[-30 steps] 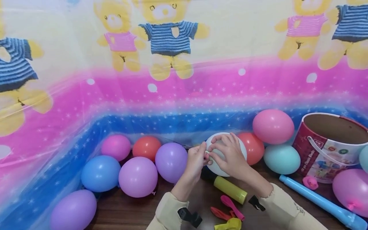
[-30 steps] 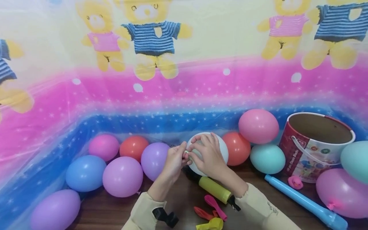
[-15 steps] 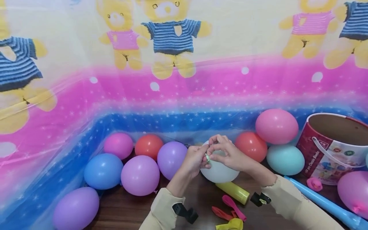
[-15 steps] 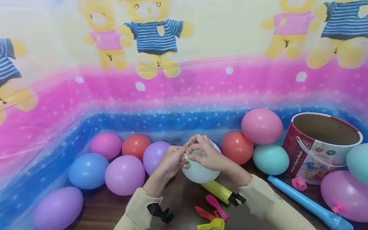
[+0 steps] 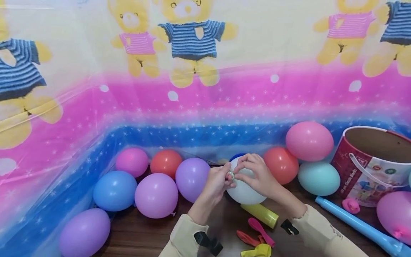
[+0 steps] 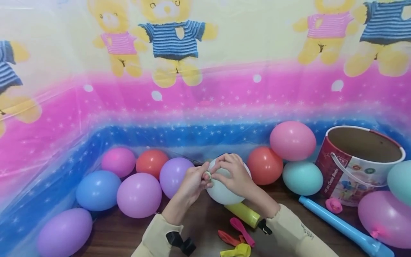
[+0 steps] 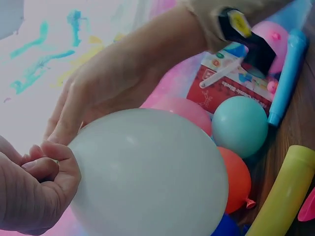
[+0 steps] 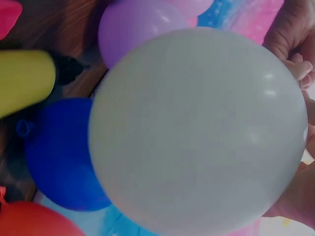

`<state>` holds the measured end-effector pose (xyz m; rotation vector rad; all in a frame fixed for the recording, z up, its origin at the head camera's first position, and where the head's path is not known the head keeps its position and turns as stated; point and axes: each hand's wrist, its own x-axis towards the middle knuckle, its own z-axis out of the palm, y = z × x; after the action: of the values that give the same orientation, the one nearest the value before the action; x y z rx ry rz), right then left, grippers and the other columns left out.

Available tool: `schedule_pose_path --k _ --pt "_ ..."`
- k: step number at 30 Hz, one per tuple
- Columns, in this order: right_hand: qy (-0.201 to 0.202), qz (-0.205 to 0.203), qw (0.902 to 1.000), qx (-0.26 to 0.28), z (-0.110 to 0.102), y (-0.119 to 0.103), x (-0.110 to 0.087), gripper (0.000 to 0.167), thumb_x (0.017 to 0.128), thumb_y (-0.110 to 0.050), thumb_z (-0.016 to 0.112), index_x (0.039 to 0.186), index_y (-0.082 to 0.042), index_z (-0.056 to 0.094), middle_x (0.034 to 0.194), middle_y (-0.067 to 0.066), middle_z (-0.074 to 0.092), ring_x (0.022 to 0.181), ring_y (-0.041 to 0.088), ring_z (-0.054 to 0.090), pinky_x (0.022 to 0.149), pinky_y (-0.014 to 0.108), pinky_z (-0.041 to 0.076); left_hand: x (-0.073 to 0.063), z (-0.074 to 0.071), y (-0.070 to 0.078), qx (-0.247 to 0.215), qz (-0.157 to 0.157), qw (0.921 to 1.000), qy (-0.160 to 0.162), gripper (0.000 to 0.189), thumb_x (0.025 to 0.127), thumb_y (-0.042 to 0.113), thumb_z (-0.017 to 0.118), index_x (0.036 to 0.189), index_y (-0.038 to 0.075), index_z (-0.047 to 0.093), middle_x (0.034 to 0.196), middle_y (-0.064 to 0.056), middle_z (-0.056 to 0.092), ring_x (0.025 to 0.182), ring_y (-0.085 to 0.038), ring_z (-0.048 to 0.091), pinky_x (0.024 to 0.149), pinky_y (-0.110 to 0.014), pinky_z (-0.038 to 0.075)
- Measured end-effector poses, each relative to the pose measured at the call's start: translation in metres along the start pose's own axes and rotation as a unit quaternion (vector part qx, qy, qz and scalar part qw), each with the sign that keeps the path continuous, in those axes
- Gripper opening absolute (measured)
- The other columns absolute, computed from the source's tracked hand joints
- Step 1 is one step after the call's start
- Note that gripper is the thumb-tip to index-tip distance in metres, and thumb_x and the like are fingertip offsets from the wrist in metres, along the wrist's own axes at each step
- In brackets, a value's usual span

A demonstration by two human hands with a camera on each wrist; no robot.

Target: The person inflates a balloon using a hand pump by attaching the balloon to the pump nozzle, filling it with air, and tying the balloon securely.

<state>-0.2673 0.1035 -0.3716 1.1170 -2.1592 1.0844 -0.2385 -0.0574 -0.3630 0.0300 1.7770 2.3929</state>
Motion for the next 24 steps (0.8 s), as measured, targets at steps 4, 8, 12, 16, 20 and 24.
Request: schedule_pose_path --k 4,8,12,16,20,24 --pt "-0.011 0.027 0.9994 0.016 -0.002 -0.004 0.002 0.014 0.079 -0.003 0.076 0.084 -0.015 0.071 0.095 0.004 0.061 0.101 0.024 0.052 0.093 0.052 0.036 -0.003 0.004 0.001 0.016 0.014 0.9997 0.009 0.029 0.104 0.022 0.045 0.08 0.006 0.05 0.054 0.005 0.042 0.046 -0.005 0.028 0.056 -0.018 0.043" --pt "-0.032 0.084 0.9958 0.016 -0.005 -0.015 0.004 0.007 0.083 -0.005 0.074 0.083 -0.011 0.071 0.1 0.009 0.061 0.105 0.029 0.051 0.099 0.059 0.031 -0.004 0.007 0.002 0.032 0.021 0.999 0.022 0.032 0.104 0.022 0.046 0.075 0.007 0.05 0.055 0.004 0.043 0.046 -0.005 0.032 0.056 -0.018 0.045" --pt "-0.035 0.102 0.9939 -0.022 0.0 -0.025 0.005 0.008 0.085 -0.006 0.071 0.079 -0.011 0.069 0.107 0.013 0.057 0.108 0.032 0.046 0.1 0.061 0.029 -0.003 0.006 0.004 0.041 0.018 0.9985 0.031 0.04 0.104 0.022 0.046 0.065 0.011 0.045 0.054 0.004 0.043 0.048 -0.006 0.037 0.055 -0.019 0.045" --pt "-0.036 0.041 0.9963 -0.066 0.004 -0.029 0.0 0.012 0.087 -0.004 0.066 0.08 -0.012 0.06 0.107 0.013 0.05 0.106 0.031 0.04 0.094 0.055 0.029 0.002 0.002 0.008 0.045 0.004 0.9987 0.023 0.045 0.102 0.019 0.047 0.058 0.011 0.044 0.047 0.006 0.042 0.044 -0.004 0.039 0.051 -0.018 0.045" --pt "-0.058 -0.039 0.9952 -0.069 0.001 -0.026 -0.004 0.014 0.087 -0.002 0.065 0.083 -0.012 0.056 0.103 0.01 0.045 0.104 0.027 0.036 0.089 0.05 0.027 0.009 -0.003 0.009 0.033 -0.027 0.9991 0.0 0.041 0.099 0.015 0.05 0.059 0.011 0.051 0.042 0.009 0.043 0.038 -0.002 0.041 0.048 -0.017 0.046" --pt "-0.109 -0.044 0.9928 -0.028 -0.004 -0.017 -0.006 0.013 0.089 -0.004 0.064 0.084 -0.013 0.057 0.099 0.005 0.041 0.1 0.019 0.033 0.085 0.042 0.026 0.015 -0.008 0.009 -0.007 -0.065 0.9976 -0.022 0.036 0.098 0.012 0.049 0.062 0.011 0.053 0.041 0.01 0.045 0.036 0.001 0.037 0.047 -0.015 0.043"
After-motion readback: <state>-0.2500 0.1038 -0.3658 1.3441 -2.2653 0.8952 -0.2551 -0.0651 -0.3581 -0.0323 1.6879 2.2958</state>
